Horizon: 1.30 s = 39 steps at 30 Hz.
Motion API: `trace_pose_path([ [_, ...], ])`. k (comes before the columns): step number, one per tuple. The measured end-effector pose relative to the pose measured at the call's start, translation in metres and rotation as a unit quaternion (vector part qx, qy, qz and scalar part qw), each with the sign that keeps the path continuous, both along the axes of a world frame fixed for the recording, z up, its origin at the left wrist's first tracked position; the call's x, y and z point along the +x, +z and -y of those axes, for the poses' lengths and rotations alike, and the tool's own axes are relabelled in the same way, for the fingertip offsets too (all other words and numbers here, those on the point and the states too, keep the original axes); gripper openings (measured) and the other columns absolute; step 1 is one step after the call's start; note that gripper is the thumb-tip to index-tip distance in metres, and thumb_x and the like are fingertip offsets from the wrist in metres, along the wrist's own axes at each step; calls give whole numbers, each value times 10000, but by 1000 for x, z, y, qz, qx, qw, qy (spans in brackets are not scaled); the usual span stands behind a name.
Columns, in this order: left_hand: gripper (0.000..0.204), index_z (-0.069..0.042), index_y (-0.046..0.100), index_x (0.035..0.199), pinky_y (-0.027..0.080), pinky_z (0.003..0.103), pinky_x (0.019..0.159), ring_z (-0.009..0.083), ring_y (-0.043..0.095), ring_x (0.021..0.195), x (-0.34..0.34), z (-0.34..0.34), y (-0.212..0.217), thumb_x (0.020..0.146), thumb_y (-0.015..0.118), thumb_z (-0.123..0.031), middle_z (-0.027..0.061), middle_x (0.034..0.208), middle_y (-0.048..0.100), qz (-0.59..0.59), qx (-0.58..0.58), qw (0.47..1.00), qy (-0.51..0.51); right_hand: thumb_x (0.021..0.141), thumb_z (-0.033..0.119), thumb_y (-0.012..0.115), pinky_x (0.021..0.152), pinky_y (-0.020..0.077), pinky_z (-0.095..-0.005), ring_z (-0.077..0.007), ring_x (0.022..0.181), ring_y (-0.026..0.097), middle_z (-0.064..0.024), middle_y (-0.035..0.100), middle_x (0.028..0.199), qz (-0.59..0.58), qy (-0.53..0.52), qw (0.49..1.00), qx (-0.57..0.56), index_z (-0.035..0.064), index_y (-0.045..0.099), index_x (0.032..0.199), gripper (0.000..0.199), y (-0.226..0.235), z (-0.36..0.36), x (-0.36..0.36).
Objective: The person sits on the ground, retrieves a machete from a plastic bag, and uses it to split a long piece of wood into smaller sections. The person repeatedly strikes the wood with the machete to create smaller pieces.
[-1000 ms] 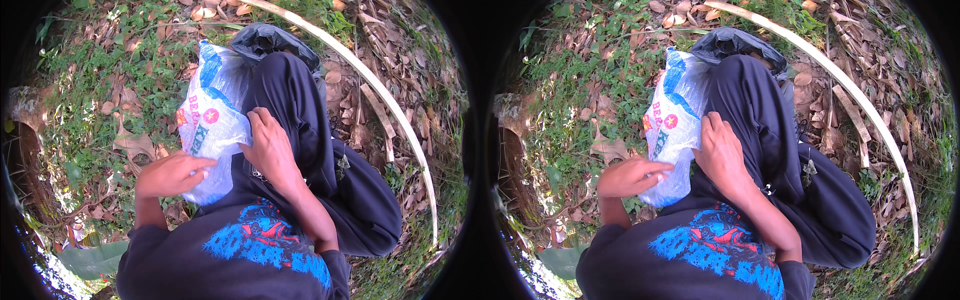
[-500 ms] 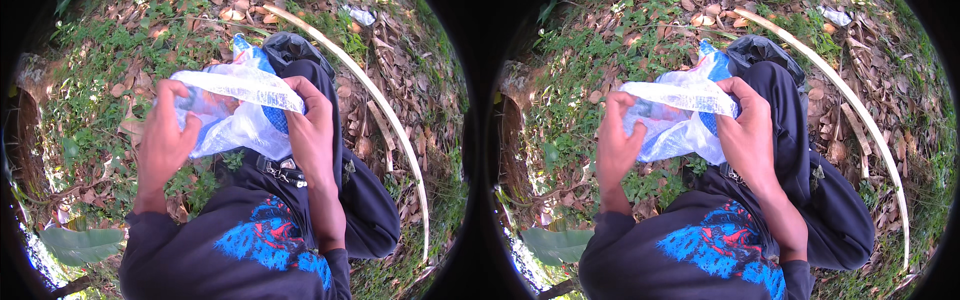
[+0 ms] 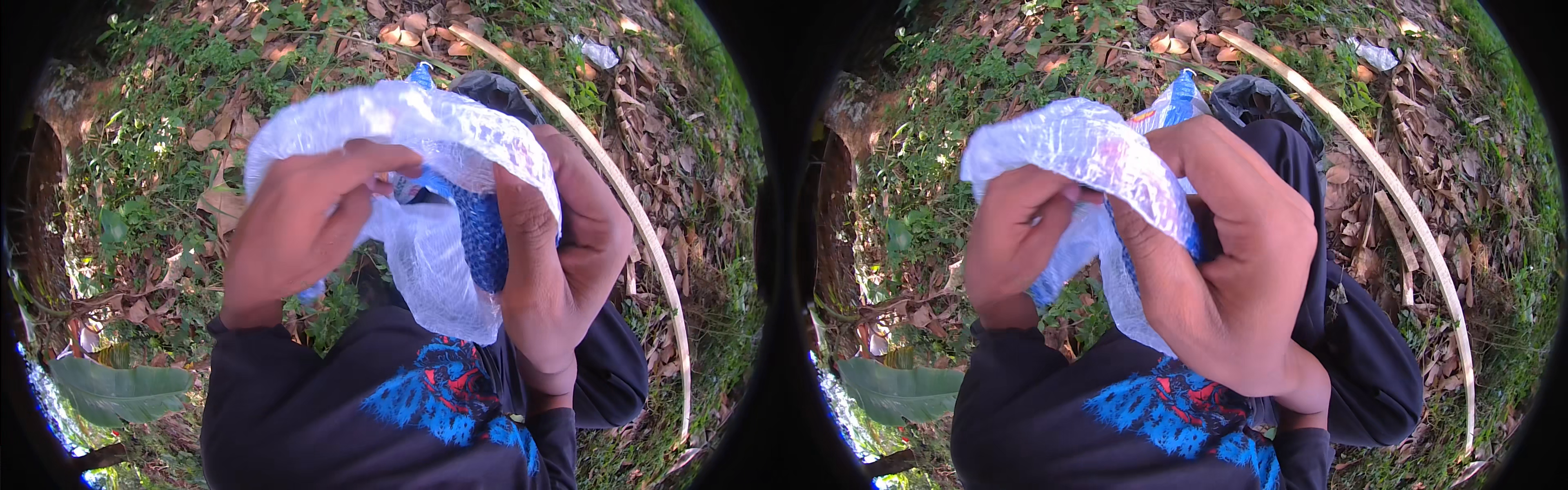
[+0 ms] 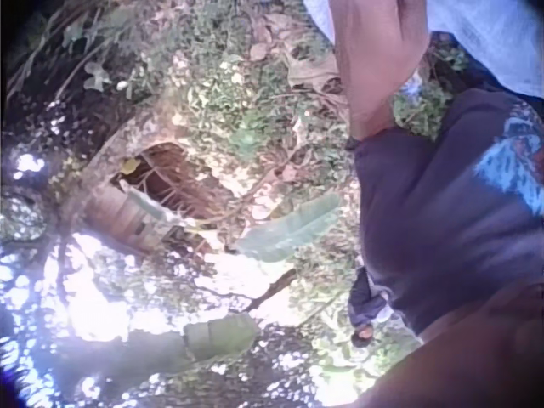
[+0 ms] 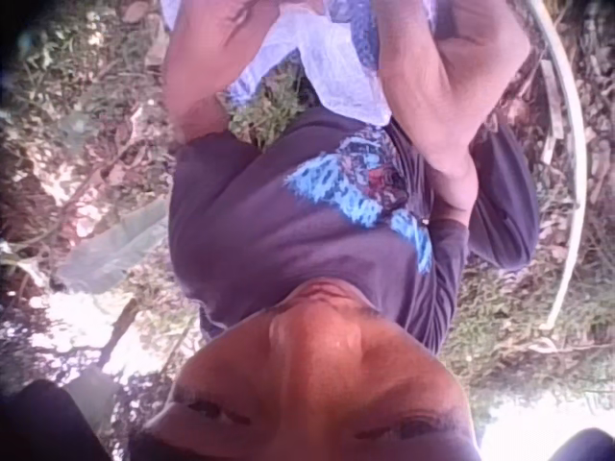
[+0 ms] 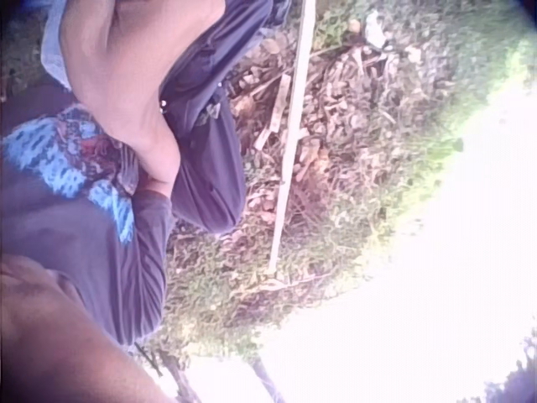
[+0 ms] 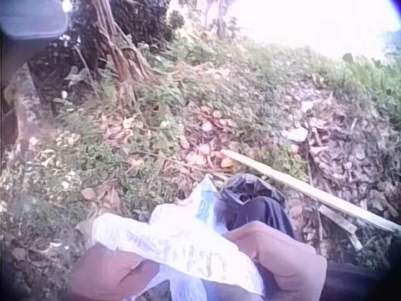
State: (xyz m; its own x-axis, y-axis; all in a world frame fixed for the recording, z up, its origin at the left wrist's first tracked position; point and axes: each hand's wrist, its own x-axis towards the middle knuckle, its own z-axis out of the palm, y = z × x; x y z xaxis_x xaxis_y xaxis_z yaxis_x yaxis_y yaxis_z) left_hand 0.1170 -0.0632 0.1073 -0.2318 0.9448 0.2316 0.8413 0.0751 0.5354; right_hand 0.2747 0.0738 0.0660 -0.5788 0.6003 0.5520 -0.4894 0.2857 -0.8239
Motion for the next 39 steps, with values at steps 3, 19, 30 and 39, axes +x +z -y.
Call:
trace_pose_path([
  [3, 488, 2, 517, 1378, 527, 480, 843, 403, 666, 989, -2, -31, -32, 894, 577, 3, 222, 1082, 686, -58, -158, 986, -10, 1007, 51, 615, 881, 460, -232, -94, 966, 608, -65, 689, 1058, -21, -9, 1000, 3, -106, 650, 1176, 234, -1, -4, -2],
  [19, 547, 33, 381, 1477, 581, 418, 876, 341, 665, 1139, -60, -88, -149, 957, 514, -72, 218, 1204, 661, 226, -337, 912, -65, 1004, 54, 631, 923, 515, -276, -147, 1027, 668, -141, 712, 1149, -88, 16, 994, 57, -99, 641, 1265, 303, 6, -16, -3],
  [30, 555, 37, 405, 1474, 588, 384, 813, 292, 677, 1051, -53, -154, -178, 957, 549, -105, 201, 1139, 671, 260, -337, 903, -62, 898, -101, 621, 834, 518, -265, -143, 931, 663, -109, 710, 1043, -21, 38, 988, 146, -92, 665, 1128, 235, 24, 4, -38],
  [39, 559, 37, 438, 1461, 588, 360, 745, 251, 689, 943, -66, -127, -162, 952, 593, -135, 184, 1053, 685, 214, -364, 905, -51, 814, -118, 584, 862, 509, -280, -178, 983, 661, -150, 687, 1091, 68, 62, 989, 118, -107, 658, 1044, 242, 3, -13, -19],
])
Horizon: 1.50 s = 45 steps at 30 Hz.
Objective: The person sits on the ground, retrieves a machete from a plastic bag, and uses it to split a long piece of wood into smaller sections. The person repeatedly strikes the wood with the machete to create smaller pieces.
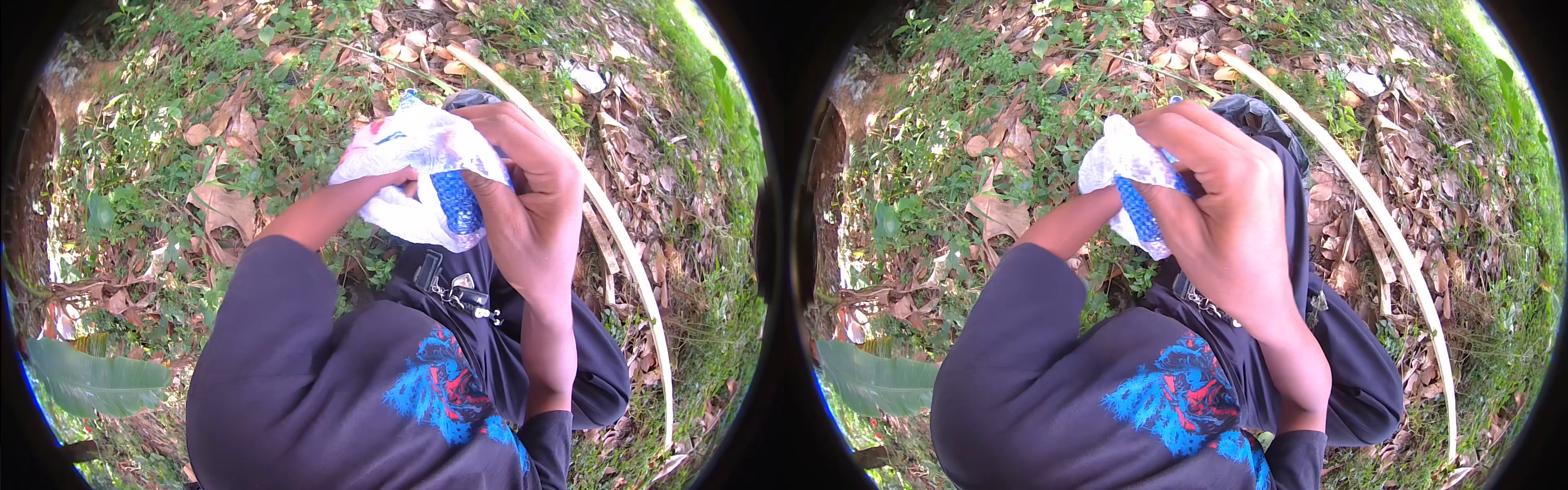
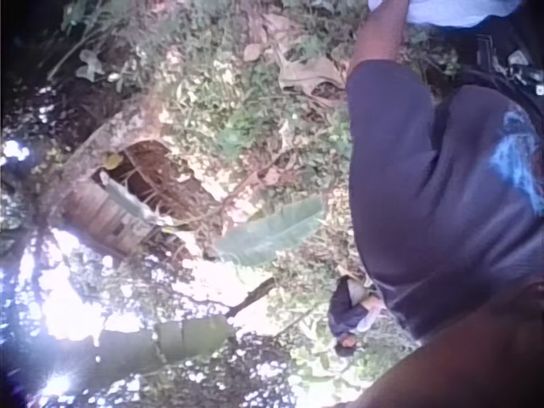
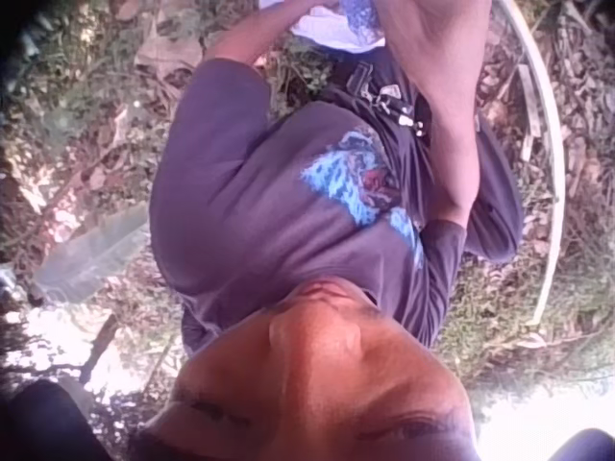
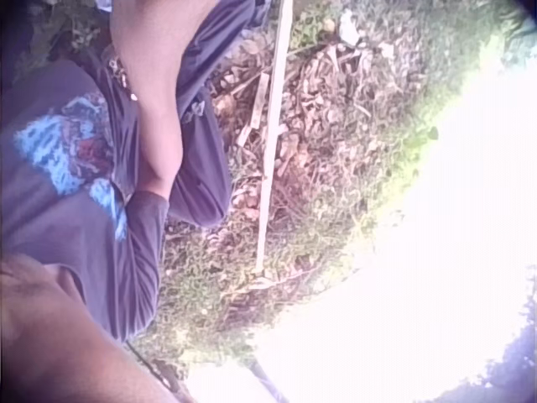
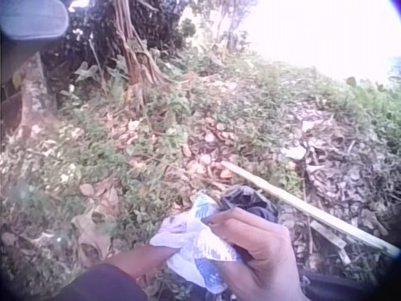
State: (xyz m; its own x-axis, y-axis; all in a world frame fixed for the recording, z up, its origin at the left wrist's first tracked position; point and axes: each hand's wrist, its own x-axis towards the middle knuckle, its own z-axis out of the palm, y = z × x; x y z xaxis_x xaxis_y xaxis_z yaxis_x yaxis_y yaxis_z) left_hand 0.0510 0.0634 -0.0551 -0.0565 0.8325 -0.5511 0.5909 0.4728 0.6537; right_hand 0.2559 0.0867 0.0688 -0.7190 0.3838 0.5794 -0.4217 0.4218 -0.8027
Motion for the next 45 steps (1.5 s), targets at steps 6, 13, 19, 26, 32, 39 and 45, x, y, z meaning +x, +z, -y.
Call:
trace_pose_path([
  [6, 563, 37, 461, 1452, 588, 344, 699, 224, 697, 872, -29, 78, 51, 949, 622, -156, 173, 996, 695, -79, -87, 993, -23, 822, -33, 570, 888, 512, -310, -229, 985, 681, -195, 714, 1067, -54, -15, 998, 24, -102, 692, 1010, 235, 6, -3, 9],
  [13, 568, 37, 487, 1442, 588, 325, 646, 192, 706, 788, -41, 114, 117, 945, 655, -179, 161, 929, 706, -157, -221, 962, -34, 869, 124, 600, 823, 551, -390, -312, 938, 703, -247, 702, 1011, -212, 37, 977, -1, -103, 698, 1020, 290, 16, 10, -7],
  [19, 573, 37, 509, 1433, 588, 309, 601, 164, 715, 716, -22, 132, 186, 942, 684, -200, 150, 872, 715, -190, -278, 941, -15, 816, 40, 658, 673, 536, -425, -381, 753, 680, -216, 670, 831, -173, -8, 981, -87, -61, 699, 888, 131, 14, 20, -42],
  [26, 538, 114, 527, 1376, 483, 249, 415, 119, 625, 468, -20, 204, 272, 946, 689, -165, 115, 707, 687, -24, -85, 992, 86, 882, 148, 666, 553, 521, -355, -249, 556, 700, -188, 649, 611, -77, -179, 975, -109, -61, 721, 926, 221, 22, -43, -36],
  [32, 530, 186, 490, 1357, 434, 261, 344, 157, 566, 387, -37, 293, 272, 931, 669, -73, 283, 670, 640, 116, 292, 948, 43, 929, 144, 633, 505, 479, -331, -171, 477, 621, -128, 610, 552, 45, -95, 987, -123, -89, 707, 934, 244, 2, -34, -41],
  [39, 635, 175, 389, 1397, 413, 267, 279, 181, 520, 329, -51, 222, 212, 968, 676, -195, 274, 667, 617, 305, 413, 851, 110, 935, 305, 703, 657, 528, -344, -226, 687, 677, -181, 721, 844, 35, -85, 993, -70, -75, 718, 1030, 392, -37, -59, -18],
  [45, 551, -32, 227, 1519, 502, 353, 492, 164, 589, 602, 100, 81, 177, 1056, 482, -189, 100, 931, 508, 631, 520, 575, 18, 1025, 264, 578, 673, 536, -291, -127, 792, 684, -115, 744, 914, 98, -188, 957, -200, -27, 720, 1153, 347, -89, -107, 83],
])
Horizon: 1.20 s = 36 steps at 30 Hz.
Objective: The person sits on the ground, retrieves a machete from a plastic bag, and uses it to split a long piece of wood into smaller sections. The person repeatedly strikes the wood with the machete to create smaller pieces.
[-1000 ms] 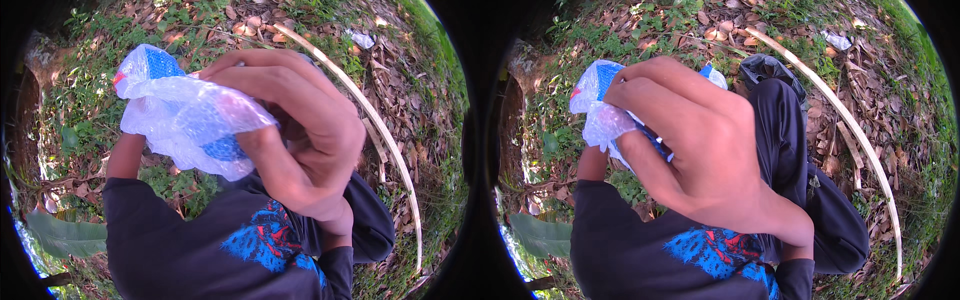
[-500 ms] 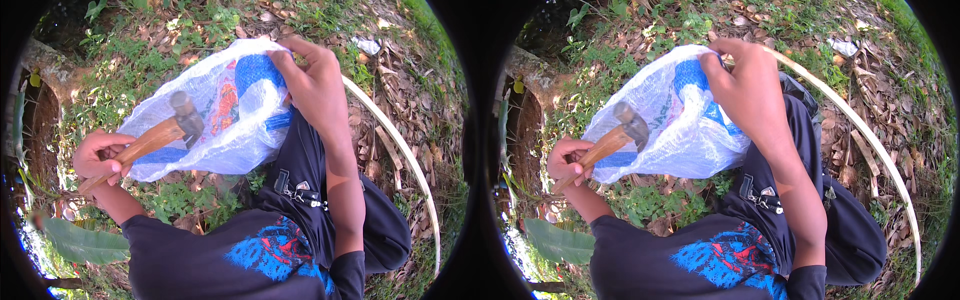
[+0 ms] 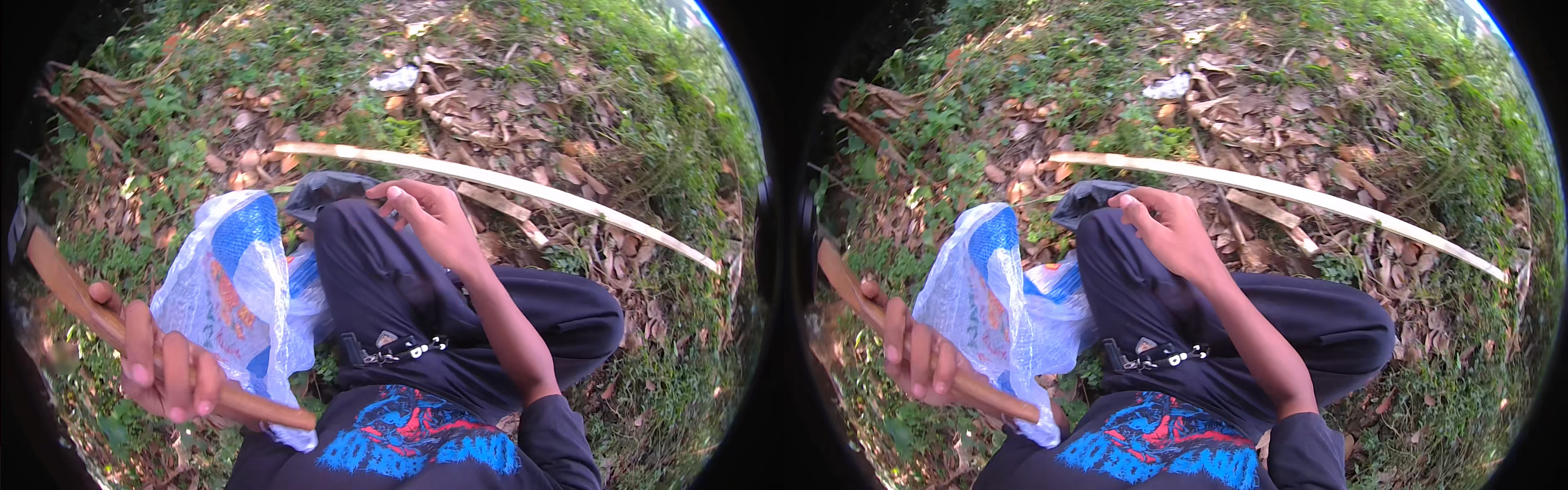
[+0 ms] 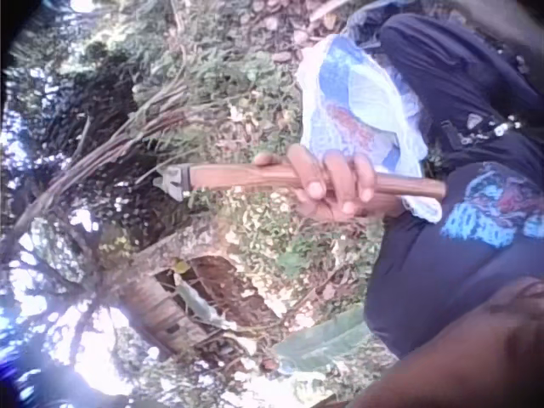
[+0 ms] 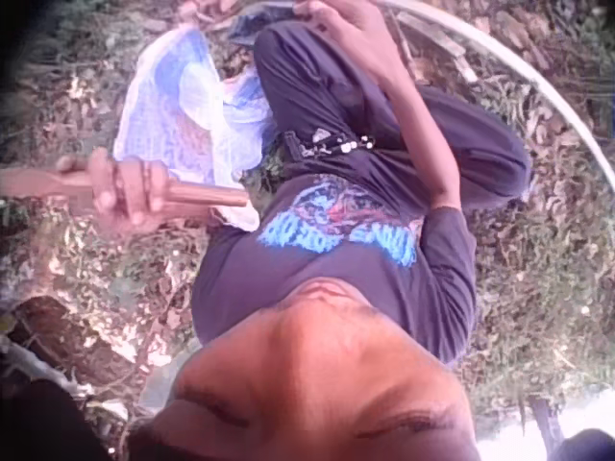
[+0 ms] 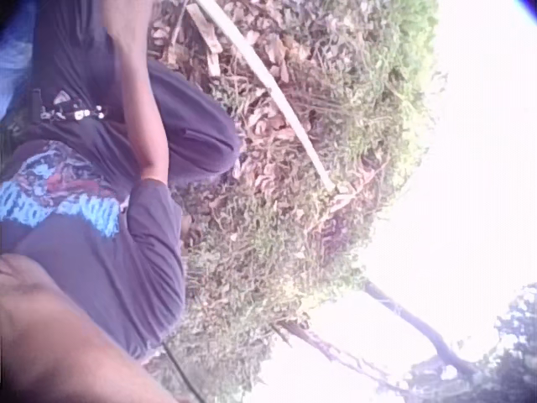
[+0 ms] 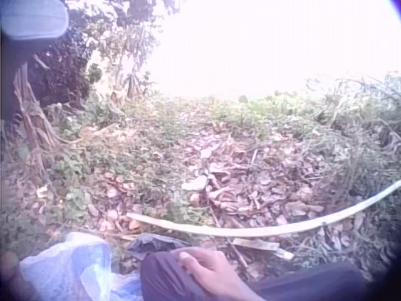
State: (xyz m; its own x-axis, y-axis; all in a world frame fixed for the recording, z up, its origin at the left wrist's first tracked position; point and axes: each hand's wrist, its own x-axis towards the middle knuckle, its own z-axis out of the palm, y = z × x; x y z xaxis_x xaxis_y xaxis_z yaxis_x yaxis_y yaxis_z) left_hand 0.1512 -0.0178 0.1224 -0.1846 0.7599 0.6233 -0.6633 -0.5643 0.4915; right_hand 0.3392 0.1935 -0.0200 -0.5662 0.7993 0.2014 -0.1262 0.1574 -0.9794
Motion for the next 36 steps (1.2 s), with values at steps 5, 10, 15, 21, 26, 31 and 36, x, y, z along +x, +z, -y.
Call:
trace_pose_path([
  [5, 137, -64, 518, 1059, 266, 241, 328, 51, 249, 359, 111, -142, -64, 1083, 460, -185, -25, 589, 339, -35, -15, 990, 139, 1004, 57, 582, 689, 502, -235, -57, 821, 647, -47, 732, 905, 33, -247, 968, -8, 6, 714, 1167, 216, -12, -12, 173],
  [10, 164, -60, 566, 938, 281, 232, 374, 55, 353, 409, 185, -256, -162, 1049, 586, -178, -41, 552, 380, -85, -236, 953, 168, 1020, 88, 576, 795, 525, -241, -84, 892, 680, -56, 735, 1030, 140, -413, 899, -33, 3, 706, 1147, 200, -29, 22, 303],
  [15, 231, -44, 614, 1078, 310, 212, 385, 39, 403, 491, 177, -316, -275, 1014, 654, -262, -37, 696, 443, -3, -453, 874, 177, 910, 140, 732, 935, 538, -360, -242, 1017, 718, -127, 728, 1157, 402, -289, 860, 121, 2, 684, 1197, 323, -58, -35, 342],
  [21, 386, -20, 652, 1179, 279, 233, 375, 38, 314, 427, 126, -365, -369, 962, 724, -330, -60, 574, 349, 75, -558, 757, 331, 783, 252, 841, 1078, 470, -433, -356, 1253, 591, -171, 585, 1420, 547, -177, 780, 247, 24, 573, 1386, 698, -174, -159, 364],
  [26, 485, 22, 606, 1143, 310, 251, 380, 78, 371, 467, 84, -396, -404, 886, 809, -335, -18, 668, 438, 115, -626, 678, 367, 777, 215, 834, 994, 506, -446, -370, 1130, 626, -175, 649, 1227, 578, -122, 778, 215, 11, 607, 1245, 558, -242, -199, 356],
  [31, 286, -34, 607, 1083, 323, 231, 392, 53, 393, 508, 94, -397, -386, 922, 774, -202, -26, 733, 503, 134, -577, 728, 345, 794, 165, 813, 1016, 497, -433, -360, 1159, 615, -179, 652, 1209, 592, -144, 752, 250, 7, 609, 1235, 511, -228, -185, 377],
  [36, 184, -125, 555, 944, 330, 201, 404, 32, 414, 531, 113, -402, -292, 945, 737, -149, -44, 734, 492, 129, -437, 844, 283, 811, 129, 802, 1035, 490, -452, -380, 1166, 611, -192, 644, 1251, 583, -203, 747, 245, -12, 601, 1257, 509, -141, -164, 395],
])
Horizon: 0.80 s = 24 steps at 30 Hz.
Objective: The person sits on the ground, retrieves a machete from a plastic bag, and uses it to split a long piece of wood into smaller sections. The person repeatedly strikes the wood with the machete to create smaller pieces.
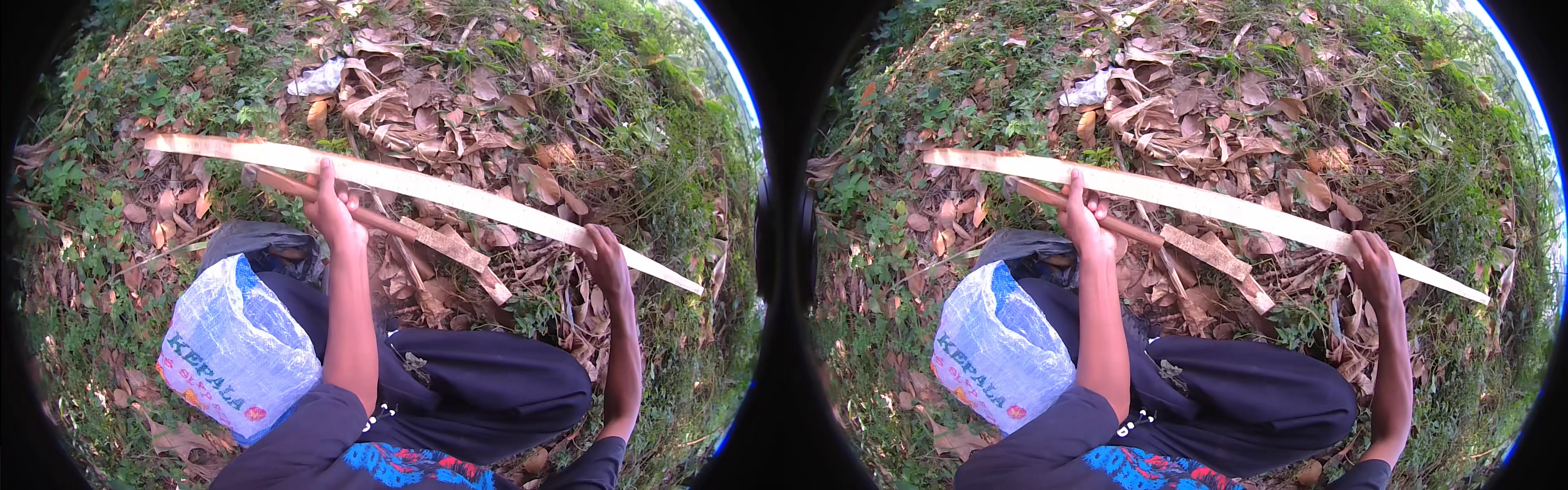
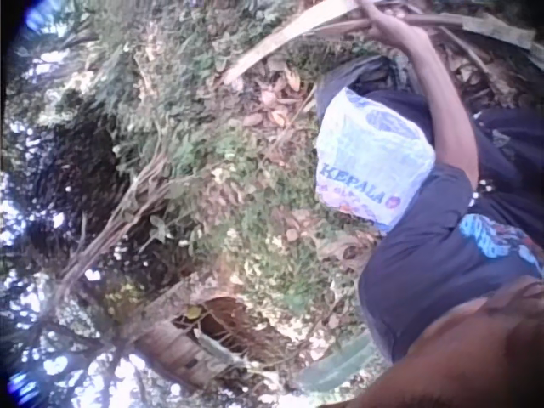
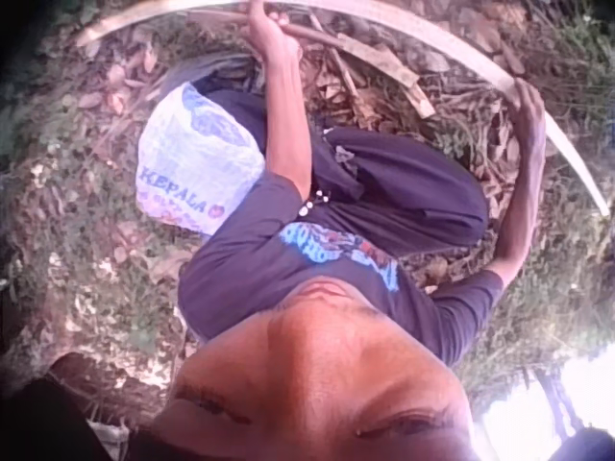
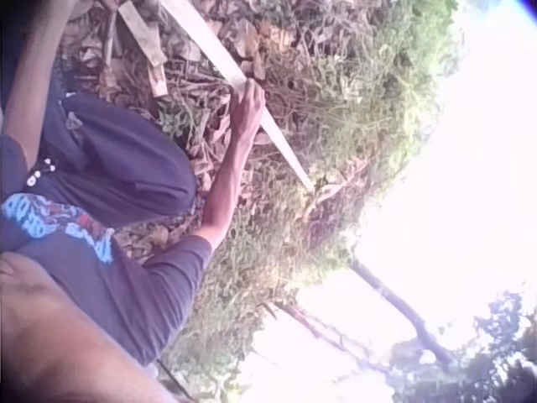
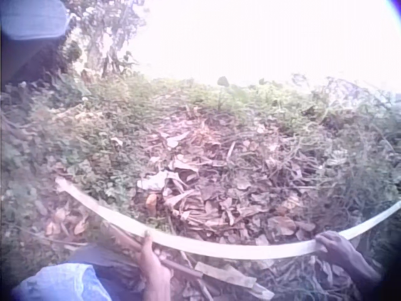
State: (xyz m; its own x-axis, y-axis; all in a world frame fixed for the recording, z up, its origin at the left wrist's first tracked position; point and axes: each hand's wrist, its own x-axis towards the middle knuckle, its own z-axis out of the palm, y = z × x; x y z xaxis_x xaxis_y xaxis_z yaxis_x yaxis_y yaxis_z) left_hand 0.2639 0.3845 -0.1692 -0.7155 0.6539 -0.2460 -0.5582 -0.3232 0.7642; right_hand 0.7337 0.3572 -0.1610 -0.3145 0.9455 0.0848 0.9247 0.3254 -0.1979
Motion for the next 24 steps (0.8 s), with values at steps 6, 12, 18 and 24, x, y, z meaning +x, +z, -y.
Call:
trace_pose_path([
  [6, 247, -127, 509, 880, 324, 196, 422, 36, 416, 559, 22, -68, 87, 931, 748, -167, -49, 750, 470, 5, 130, 986, -107, 828, 144, 798, 1005, 493, -450, -387, 1134, 628, -200, 643, 1242, 34, -67, 993, 90, -18, 606, 1276, 513, 92, 46, 17],
  [12, 249, -102, 534, 868, 331, 189, 395, 36, 404, 527, 76, -73, 64, 902, 776, -153, -42, 706, 481, 4, 48, 977, -207, 837, 113, 781, 1035, 464, -454, -402, 1173, 602, -232, 616, 1268, 5, -176, 984, -6, -52, 591, 1287, 515, 83, 125, 35],
  [18, 242, -56, 595, 1048, 361, 214, 418, 50, 407, 524, 165, -10, -35, 914, 774, -148, 2, 790, 536, 106, -94, 942, -304, 874, 85, 733, 1047, 457, -467, -404, 1201, 579, -227, 602, 1299, -10, -251, 968, -28, -34, 578, 1313, 480, -34, 228, 120],
  [24, 145, 2, 613, 1024, 363, 162, 430, 18, 425, 542, 104, 38, -103, 984, 636, -135, 42, 840, 590, 215, -175, 828, -487, 852, 46, 728, 1053, 456, -456, -423, 1203, 568, -233, 600, 1297, -35, -296, 950, -91, -38, 574, 1317, 497, -101, 225, 145],
])
